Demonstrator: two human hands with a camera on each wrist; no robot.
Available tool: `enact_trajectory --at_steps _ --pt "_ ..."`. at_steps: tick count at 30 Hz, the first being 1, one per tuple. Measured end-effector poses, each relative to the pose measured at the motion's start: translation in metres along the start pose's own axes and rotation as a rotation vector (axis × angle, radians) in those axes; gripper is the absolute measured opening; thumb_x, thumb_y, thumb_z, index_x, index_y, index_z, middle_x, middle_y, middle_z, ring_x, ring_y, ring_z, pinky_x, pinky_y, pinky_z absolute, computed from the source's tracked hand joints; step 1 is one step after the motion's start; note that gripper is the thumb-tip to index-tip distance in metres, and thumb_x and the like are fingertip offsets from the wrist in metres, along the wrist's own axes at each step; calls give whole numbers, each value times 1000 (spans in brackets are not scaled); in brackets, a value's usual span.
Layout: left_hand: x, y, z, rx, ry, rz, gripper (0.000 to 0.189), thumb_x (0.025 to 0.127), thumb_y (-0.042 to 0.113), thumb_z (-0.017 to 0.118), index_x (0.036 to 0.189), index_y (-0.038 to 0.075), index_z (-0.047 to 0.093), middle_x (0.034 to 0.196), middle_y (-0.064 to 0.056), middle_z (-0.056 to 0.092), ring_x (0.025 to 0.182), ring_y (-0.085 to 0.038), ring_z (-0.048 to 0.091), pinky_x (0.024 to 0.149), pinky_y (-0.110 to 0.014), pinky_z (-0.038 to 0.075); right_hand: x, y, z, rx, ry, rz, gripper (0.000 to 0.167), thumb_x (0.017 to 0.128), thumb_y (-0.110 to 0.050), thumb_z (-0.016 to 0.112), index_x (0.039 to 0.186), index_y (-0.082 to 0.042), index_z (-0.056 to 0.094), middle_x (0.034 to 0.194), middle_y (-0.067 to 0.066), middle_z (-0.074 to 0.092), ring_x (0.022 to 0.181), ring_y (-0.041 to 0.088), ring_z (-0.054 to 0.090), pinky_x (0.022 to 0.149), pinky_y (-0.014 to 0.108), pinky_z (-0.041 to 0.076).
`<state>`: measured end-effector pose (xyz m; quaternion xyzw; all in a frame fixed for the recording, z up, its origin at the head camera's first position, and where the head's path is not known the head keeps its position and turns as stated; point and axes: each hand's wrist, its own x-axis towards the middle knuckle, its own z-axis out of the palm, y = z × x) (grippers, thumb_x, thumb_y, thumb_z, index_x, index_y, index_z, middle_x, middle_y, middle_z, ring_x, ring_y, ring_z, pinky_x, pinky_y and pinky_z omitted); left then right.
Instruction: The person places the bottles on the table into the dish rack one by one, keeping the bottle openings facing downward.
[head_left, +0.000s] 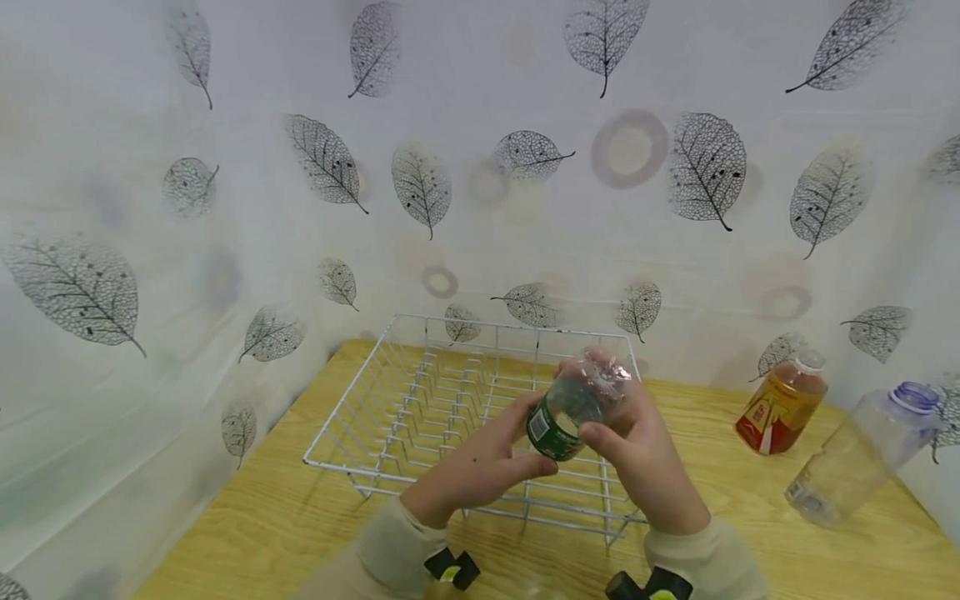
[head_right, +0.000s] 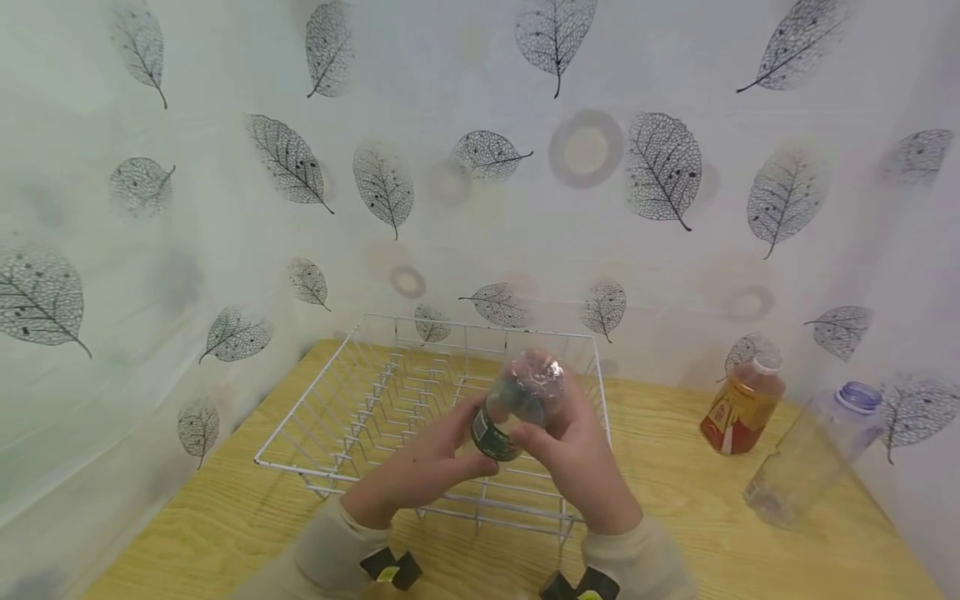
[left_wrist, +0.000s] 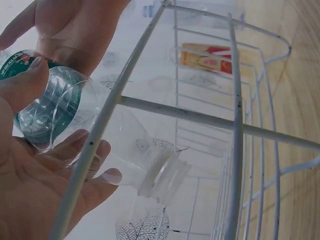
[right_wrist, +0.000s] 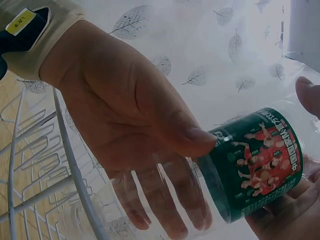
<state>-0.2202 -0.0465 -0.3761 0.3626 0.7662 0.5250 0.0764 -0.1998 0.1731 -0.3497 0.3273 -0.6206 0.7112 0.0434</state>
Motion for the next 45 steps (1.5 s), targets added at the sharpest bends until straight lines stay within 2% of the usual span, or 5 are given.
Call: enact_trajectory --at_steps 9,17,23,34,45 --pt "6 -7 8 84 -29 19 80 98 39 67 161 38 18 157 10 37 143 -13 37 115 -46 35 -2 1 2 -199 58 72 68 97 -6 68 156 -13 34 142 15 54 125 29 57 98 35 52" --pt "1 -6 1 226 -38 -84 81 98 48 64 161 39 14 162 7 28 146 -17 31 115 -50 34 -1 4 -1 -313 98 114 67 97 -6 68 156 -17 36 134 17 58 116 35 61 87 37 57" --pt "-17 -8 -26 406 1 -140 82 99 57 57 164 31 13 166 -4 22 149 -27 27 116 -54 30 3 5 -6 -336 134 124 63 97 -5 68 153 -12 40 131 14 62 113 30 64 88 37 57" --pt "-50 -17 -85 563 131 -164 78 102 43 60 162 14 21 164 -14 25 149 -36 26 117 -57 26 3 -2 -14 -359 173 186 59 99 -9 66 152 -20 41 137 9 60 118 29 62 89 39 55" --pt "-77 -44 -138 656 235 -296 80 103 39 60 162 6 18 165 -20 20 150 -43 18 116 -64 20 1 -1 -21 -363 178 219 61 101 -16 66 154 -23 38 143 7 56 124 27 58 91 42 53"
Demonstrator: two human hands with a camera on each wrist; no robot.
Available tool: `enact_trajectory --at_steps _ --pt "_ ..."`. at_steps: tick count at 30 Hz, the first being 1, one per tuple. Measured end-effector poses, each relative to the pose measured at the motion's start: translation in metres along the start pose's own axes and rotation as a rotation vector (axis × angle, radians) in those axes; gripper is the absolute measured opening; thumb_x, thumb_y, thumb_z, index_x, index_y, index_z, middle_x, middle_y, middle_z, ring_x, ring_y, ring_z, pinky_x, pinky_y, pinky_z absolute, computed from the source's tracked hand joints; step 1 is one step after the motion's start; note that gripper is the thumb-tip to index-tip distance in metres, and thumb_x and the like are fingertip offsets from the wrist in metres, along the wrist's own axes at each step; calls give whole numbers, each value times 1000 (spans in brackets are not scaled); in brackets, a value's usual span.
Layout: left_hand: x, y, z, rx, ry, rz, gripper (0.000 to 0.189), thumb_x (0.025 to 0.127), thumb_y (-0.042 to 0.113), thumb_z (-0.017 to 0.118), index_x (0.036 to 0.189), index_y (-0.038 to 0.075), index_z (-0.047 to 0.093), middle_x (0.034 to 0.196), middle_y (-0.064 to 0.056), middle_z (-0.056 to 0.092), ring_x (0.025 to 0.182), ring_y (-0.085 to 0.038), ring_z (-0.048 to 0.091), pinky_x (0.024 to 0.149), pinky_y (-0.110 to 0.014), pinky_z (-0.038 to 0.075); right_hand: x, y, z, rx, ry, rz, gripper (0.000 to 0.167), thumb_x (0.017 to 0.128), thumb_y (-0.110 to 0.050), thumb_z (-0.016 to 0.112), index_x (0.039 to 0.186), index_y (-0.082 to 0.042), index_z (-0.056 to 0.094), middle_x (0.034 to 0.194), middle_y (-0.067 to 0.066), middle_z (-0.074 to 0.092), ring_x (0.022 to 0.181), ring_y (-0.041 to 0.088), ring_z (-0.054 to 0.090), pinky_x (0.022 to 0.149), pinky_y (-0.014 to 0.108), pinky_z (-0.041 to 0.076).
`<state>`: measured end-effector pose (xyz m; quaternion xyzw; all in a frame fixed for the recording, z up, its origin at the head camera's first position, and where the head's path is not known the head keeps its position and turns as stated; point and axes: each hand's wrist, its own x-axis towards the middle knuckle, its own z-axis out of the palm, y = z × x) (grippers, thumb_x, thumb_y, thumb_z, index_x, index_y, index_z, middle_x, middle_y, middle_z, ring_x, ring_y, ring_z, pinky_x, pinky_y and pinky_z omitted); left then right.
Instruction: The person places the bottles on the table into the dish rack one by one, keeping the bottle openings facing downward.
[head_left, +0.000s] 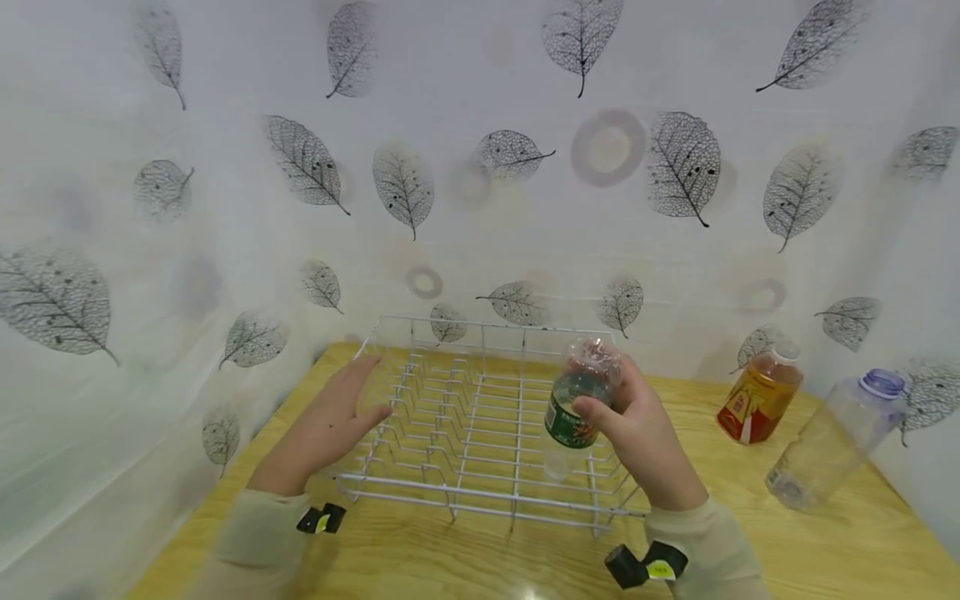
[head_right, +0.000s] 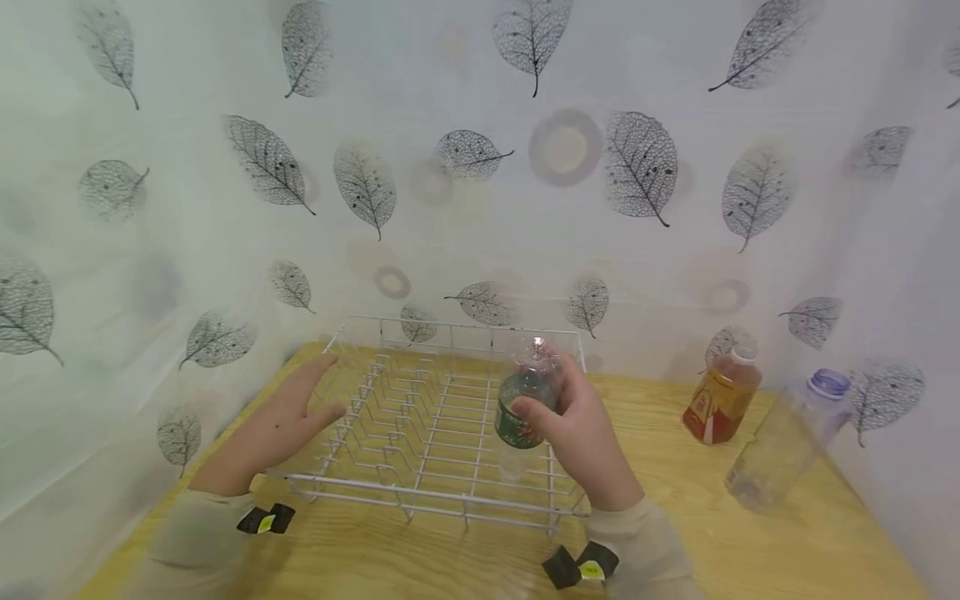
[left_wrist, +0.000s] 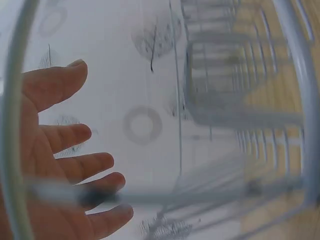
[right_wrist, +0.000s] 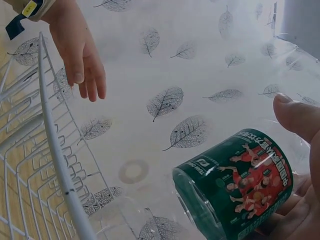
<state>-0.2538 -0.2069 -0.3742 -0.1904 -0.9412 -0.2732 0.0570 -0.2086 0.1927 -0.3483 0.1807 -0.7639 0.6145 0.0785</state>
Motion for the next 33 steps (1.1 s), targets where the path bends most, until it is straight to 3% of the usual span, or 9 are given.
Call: enact_trajectory --at_steps 6,11,17,22,27,33 --pt "0 -32 -14 -88 -6 -73 82 103 36 60 161 1 15 163 -28 16 147 -50 17 113 -69 21 1 1 -2 -8 4 -6 61 101 -14 65 154 -24 37 145 7 55 125 28 58 91 39 54" --pt "-4 -56 -15 -201 -28 -154 83 104 36 58 163 4 9 163 -30 13 145 -54 17 110 -73 19 1 1 -1 -3 3 -3 59 101 -12 64 153 -24 39 142 4 56 126 28 56 92 39 53" --pt "-11 -69 -12 -361 -102 -215 83 107 41 51 163 7 0 164 -28 10 147 -51 16 112 -70 19 1 0 -2 2 -1 14 60 101 -13 64 154 -25 38 144 7 54 126 27 56 93 39 53" --pt "-10 -74 -9 -493 -113 -192 70 111 24 44 163 4 2 164 -28 12 147 -48 21 115 -66 18 0 -2 -2 -7 -4 -1 60 102 -11 63 155 -22 36 145 10 54 123 25 58 90 36 55" --pt "-9 -80 -4 -604 -113 -135 61 109 5 38 160 -4 6 158 -35 24 142 -50 30 114 -63 25 -2 -10 -5 -2 -5 -28 61 103 -8 60 156 -22 34 147 10 52 123 23 58 89 31 55" --pt "-8 -84 0 -673 -99 -109 63 110 10 42 160 -5 8 155 -35 29 142 -48 34 112 -61 31 -3 -24 -12 -15 25 -96 63 101 -2 59 156 -20 33 145 12 52 120 24 58 89 27 54"
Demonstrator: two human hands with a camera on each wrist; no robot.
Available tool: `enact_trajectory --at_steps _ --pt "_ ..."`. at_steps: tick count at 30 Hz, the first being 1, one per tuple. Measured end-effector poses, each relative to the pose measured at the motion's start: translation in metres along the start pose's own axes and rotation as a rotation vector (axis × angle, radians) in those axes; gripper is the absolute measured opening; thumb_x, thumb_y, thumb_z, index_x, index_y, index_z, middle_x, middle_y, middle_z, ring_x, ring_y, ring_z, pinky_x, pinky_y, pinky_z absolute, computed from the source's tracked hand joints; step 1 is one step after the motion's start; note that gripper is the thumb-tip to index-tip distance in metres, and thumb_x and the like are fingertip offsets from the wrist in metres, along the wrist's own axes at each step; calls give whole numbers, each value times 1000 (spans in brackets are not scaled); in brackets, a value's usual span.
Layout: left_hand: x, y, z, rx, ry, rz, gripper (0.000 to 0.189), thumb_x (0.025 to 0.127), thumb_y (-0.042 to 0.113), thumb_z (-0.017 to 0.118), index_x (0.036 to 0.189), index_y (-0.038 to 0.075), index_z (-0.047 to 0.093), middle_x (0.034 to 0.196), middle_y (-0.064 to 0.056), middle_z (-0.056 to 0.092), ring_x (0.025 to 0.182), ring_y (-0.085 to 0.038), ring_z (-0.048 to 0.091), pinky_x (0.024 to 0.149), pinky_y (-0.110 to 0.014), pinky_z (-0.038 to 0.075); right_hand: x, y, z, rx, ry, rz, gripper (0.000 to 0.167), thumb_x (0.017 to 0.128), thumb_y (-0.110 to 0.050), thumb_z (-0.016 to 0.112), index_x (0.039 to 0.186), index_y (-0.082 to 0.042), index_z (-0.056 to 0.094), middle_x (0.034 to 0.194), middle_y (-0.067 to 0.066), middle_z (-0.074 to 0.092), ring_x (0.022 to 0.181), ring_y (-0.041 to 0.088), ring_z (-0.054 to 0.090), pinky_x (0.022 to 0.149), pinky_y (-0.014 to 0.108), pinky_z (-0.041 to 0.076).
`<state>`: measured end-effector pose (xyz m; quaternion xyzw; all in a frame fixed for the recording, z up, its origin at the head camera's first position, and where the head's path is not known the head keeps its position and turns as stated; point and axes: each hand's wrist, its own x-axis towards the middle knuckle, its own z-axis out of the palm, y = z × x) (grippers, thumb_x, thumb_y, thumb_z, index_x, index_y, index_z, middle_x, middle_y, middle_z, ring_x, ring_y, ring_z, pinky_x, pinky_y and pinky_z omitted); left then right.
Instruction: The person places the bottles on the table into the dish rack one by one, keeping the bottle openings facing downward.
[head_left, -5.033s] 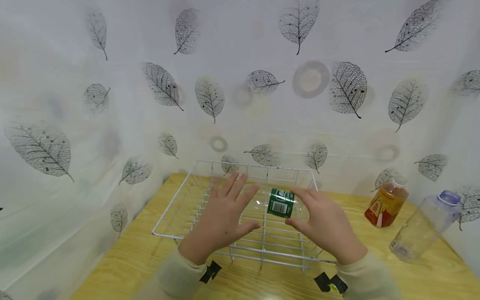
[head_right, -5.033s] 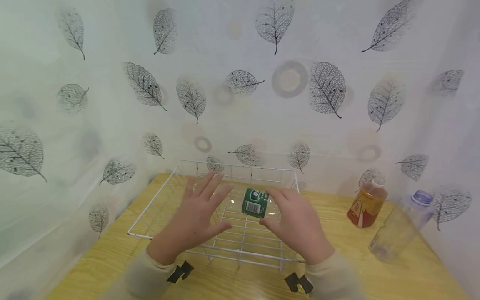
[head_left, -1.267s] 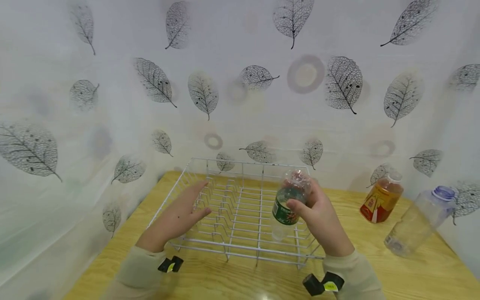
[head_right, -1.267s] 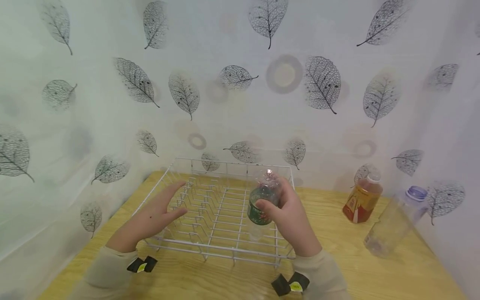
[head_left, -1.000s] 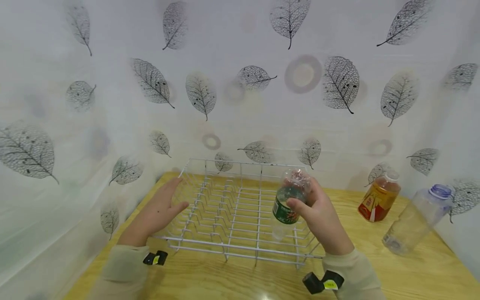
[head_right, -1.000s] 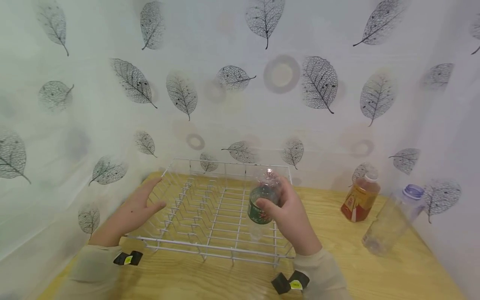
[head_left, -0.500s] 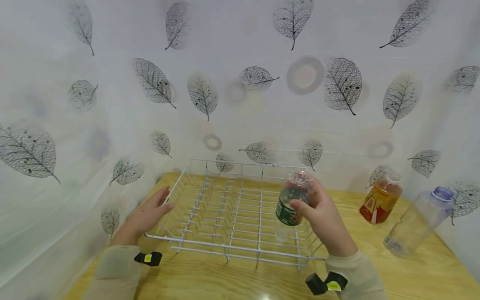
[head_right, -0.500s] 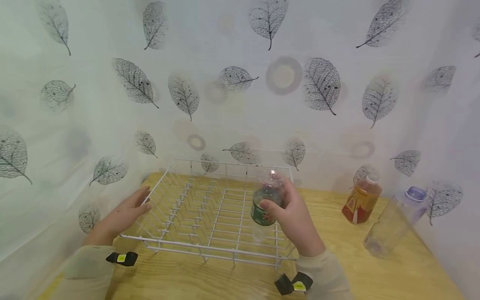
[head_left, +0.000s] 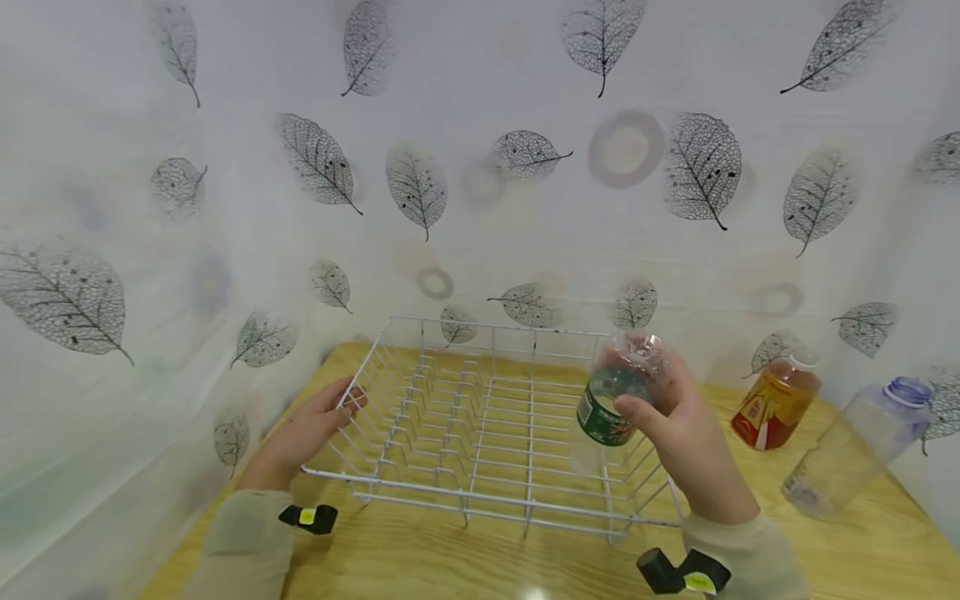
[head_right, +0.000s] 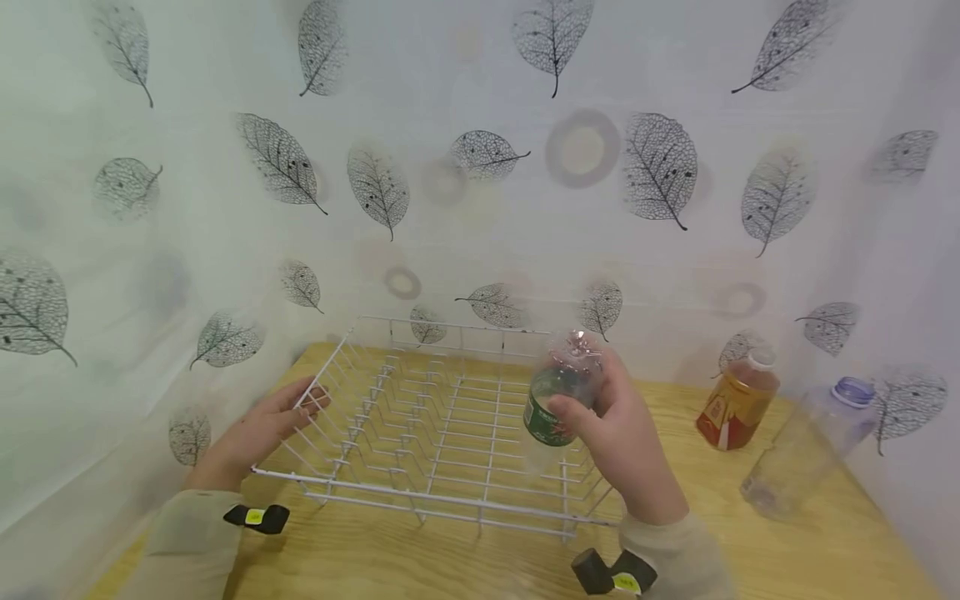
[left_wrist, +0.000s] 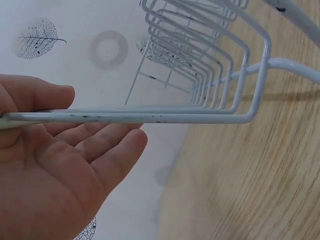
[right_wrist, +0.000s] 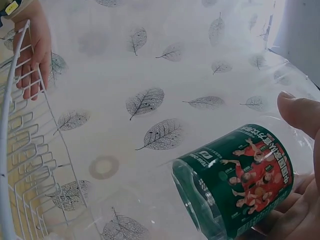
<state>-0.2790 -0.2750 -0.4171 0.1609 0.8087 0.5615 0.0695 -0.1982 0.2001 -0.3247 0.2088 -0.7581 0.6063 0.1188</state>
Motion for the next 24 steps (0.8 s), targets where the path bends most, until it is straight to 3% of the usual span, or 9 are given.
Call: enact_trajectory --at_steps 7,14,19,24 --pt "-3 -3 0 -2 11 18 62 110 11 43 160 -4 11 154 -33 33 140 -47 37 110 -62 34 24 -12 -4 -82 -5 -94 65 100 -2 62 157 -14 32 141 13 54 114 20 60 80 25 56" --pt "-1 -2 0 -1 21 15 61 109 8 42 159 -6 11 152 -35 35 138 -49 38 110 -61 35 65 -16 10 -134 -64 -51 65 101 -21 65 157 -23 31 147 4 53 101 23 65 69 33 58" --pt "0 -2 2 -30 18 -19 60 110 9 41 160 -4 11 153 -34 33 140 -48 36 112 -60 33 98 -6 28 -196 -96 -31 71 100 -38 66 158 -23 29 149 0 51 111 22 62 78 35 57" --pt "-1 -1 2 -28 17 -22 59 110 11 40 161 -2 12 153 -33 34 140 -48 35 112 -62 32 129 10 47 -227 -99 30 82 95 -51 67 160 -25 24 150 0 49 122 25 58 89 47 55"
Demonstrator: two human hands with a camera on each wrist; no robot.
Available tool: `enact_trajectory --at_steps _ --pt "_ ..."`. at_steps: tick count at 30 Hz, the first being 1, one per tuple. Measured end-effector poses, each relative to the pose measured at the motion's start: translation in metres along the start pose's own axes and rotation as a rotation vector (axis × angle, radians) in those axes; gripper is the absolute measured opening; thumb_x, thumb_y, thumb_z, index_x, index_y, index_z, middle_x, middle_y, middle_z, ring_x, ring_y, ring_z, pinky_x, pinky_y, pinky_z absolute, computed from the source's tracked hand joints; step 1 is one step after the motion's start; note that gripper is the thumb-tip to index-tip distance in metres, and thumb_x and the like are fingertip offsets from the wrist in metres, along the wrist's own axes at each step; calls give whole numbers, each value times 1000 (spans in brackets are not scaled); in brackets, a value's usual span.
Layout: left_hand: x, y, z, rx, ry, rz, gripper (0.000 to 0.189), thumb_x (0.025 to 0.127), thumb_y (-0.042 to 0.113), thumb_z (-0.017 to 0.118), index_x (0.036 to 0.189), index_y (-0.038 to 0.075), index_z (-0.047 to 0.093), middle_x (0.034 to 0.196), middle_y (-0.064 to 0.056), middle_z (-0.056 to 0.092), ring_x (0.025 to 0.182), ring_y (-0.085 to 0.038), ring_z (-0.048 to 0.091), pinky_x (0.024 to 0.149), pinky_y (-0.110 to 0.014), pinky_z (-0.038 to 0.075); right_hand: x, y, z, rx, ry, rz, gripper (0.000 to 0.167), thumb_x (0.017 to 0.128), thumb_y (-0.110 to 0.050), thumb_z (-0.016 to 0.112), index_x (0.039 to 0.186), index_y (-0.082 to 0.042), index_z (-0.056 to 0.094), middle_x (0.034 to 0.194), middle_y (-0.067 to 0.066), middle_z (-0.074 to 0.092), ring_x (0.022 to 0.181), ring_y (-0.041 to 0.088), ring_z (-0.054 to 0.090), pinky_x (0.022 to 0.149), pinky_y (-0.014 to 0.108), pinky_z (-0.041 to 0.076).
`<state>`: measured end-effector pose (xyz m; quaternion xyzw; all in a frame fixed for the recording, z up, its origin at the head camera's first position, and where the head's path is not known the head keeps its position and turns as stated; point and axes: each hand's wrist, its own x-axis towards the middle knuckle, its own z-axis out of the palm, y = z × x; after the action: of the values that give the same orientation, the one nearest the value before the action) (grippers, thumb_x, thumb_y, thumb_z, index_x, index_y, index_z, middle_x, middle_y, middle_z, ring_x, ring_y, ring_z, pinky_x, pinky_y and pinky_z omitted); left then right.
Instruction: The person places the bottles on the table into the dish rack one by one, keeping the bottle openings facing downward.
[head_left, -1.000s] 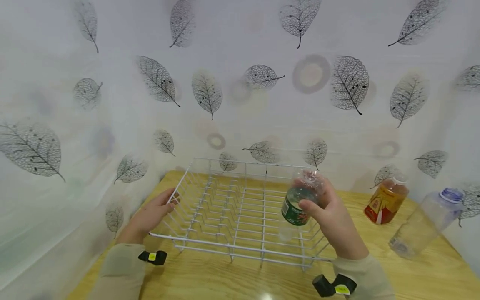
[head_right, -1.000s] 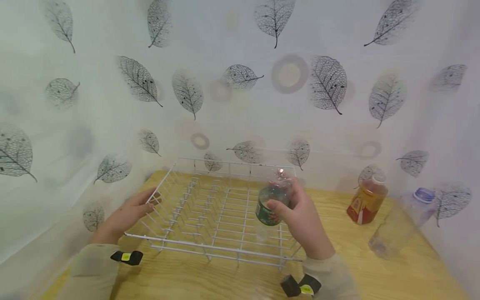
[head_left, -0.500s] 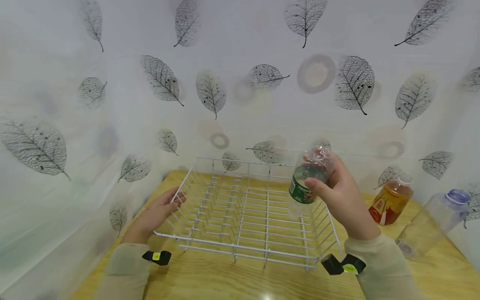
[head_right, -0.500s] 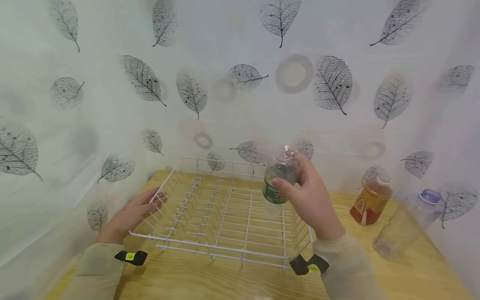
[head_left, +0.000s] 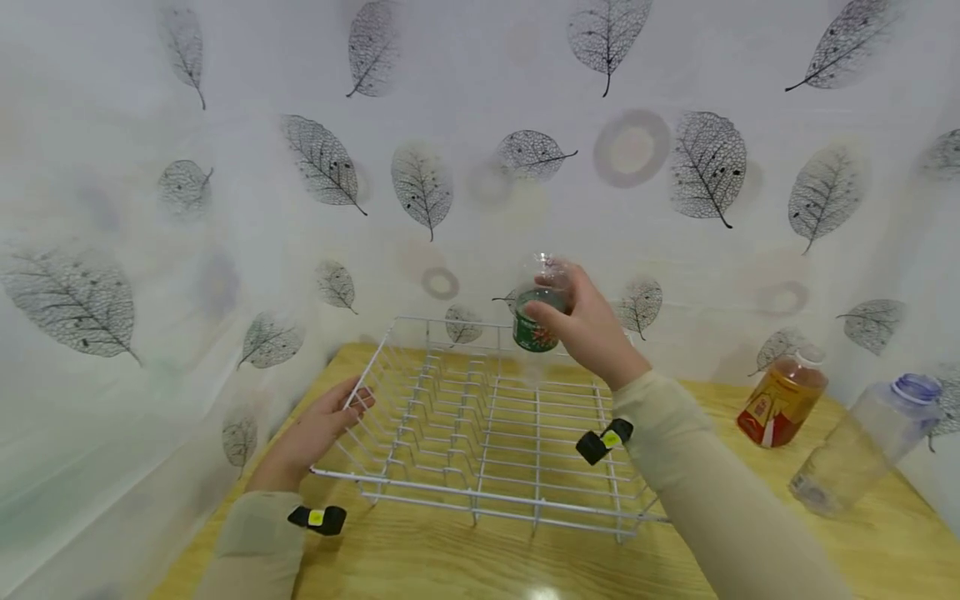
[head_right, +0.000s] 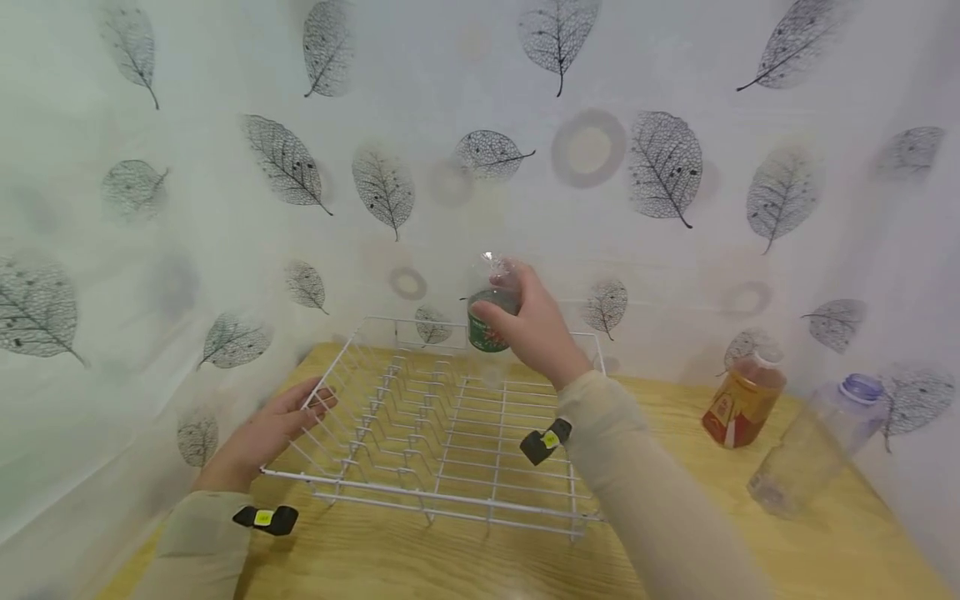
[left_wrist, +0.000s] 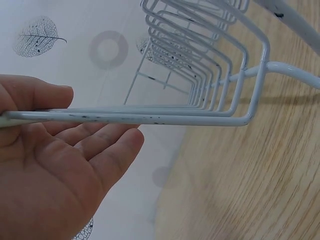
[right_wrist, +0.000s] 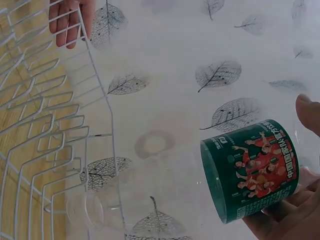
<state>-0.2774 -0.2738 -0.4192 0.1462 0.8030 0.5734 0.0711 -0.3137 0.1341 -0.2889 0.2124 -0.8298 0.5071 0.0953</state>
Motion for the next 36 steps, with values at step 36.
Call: enact_trajectory --at_steps 36 --pt "1 1 2 -21 12 -2 60 110 10 41 160 -5 10 149 -32 38 137 -45 37 111 -55 35 68 84 52 4 65 403 86 99 -39 66 163 -16 13 164 14 25 142 36 38 109 54 39"
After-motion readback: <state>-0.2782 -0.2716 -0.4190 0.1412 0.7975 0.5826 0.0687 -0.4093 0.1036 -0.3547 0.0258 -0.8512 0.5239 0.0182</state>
